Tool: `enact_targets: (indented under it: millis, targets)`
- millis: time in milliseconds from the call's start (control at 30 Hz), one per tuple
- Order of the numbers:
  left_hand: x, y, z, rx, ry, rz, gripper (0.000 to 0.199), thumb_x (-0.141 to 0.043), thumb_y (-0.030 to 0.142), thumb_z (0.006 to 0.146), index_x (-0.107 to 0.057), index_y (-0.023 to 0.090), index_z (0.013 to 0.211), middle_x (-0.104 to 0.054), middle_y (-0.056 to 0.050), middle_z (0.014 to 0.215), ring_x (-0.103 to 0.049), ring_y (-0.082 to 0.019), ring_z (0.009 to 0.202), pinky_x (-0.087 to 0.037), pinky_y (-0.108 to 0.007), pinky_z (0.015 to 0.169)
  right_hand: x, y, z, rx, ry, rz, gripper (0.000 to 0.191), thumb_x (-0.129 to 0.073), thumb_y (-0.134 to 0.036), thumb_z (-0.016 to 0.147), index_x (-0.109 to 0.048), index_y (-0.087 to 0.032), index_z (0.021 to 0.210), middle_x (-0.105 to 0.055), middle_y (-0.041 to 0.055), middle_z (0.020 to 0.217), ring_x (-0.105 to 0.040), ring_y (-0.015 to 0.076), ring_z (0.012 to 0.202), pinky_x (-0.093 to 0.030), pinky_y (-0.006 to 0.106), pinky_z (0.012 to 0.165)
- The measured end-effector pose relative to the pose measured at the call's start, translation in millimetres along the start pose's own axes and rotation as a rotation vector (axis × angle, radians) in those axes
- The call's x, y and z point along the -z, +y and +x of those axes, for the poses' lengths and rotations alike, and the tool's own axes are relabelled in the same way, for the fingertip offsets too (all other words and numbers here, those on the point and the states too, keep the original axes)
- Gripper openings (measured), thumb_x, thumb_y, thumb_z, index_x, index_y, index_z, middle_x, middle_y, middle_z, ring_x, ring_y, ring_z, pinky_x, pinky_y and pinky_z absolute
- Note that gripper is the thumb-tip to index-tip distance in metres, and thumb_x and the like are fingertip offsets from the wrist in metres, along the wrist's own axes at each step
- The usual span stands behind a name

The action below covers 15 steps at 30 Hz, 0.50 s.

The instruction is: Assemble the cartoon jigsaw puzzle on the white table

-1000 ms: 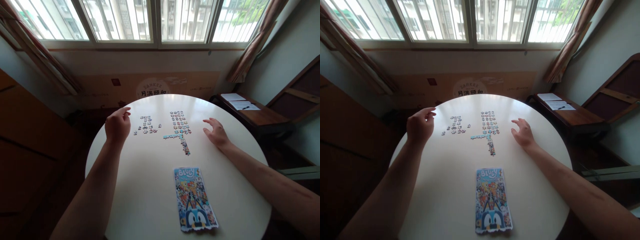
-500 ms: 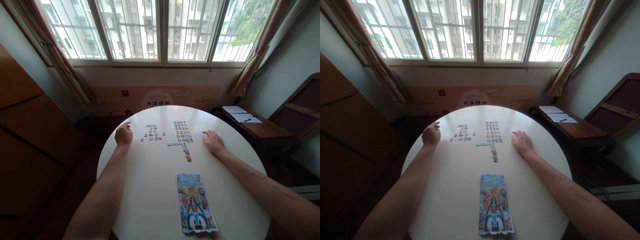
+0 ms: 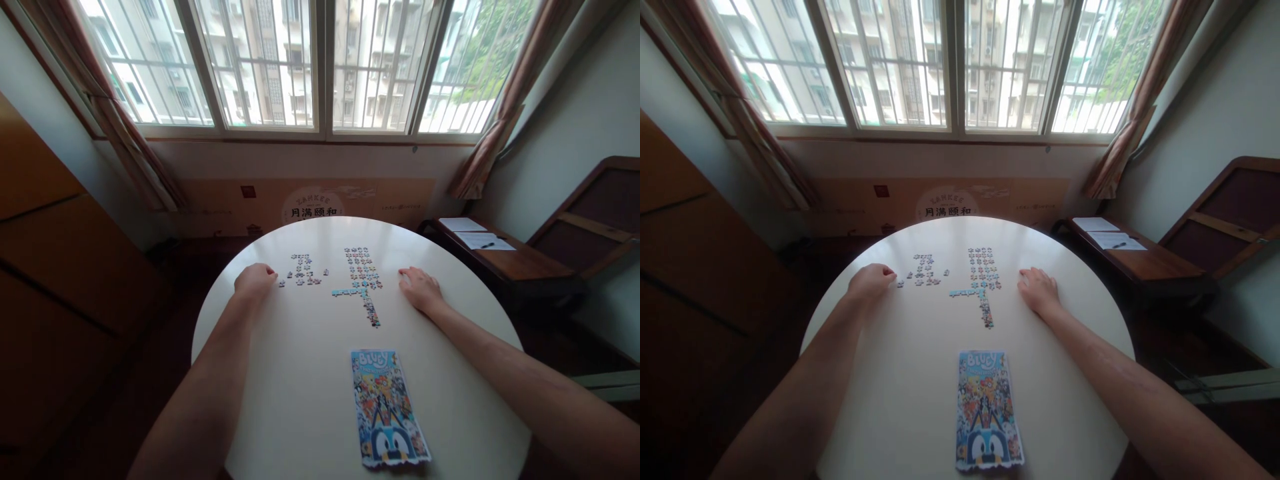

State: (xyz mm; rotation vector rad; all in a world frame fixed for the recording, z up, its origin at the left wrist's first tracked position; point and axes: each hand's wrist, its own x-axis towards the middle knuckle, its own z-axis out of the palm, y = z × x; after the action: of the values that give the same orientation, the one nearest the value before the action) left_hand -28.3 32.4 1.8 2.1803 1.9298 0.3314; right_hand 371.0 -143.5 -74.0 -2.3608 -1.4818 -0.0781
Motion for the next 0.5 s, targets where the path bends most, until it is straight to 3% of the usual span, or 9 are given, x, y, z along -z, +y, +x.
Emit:
enact_targets:
  millis: [233, 500]
  targets:
    - [3.2, 12, -7, -0.007, -0.079, 0.073, 0.022, -0.065, 0.038, 0.082, -0.078, 0.025, 0.092, -0.078, -0.005, 0.099, -0.071, -0.024, 0.09, -0.05, -0.028, 0.069, -1, 0, 1, -0.009, -0.007, -0.013, 0.043, -0.045, -0.03, 0.092, -0.062, -0.025, 0.131, -0.058, 0.009, 0.143, -0.05, 0.0274, 0.131, -0.033, 0.045, 0.111]
    - [1.1, 15, -7, -0.036, -0.045, 0.121, 0.022, -0.064, 0.037, 0.083, -0.08, 0.024, 0.091, -0.078, -0.006, 0.095, -0.071, -0.024, 0.088, -0.052, -0.027, 0.072, -3, 1, 1, -0.009, -0.011, -0.028, 0.043, -0.044, -0.032, 0.093, -0.061, -0.025, 0.132, -0.057, 0.0085, 0.144, -0.05, 0.0266, 0.132, -0.033, 0.044, 0.112]
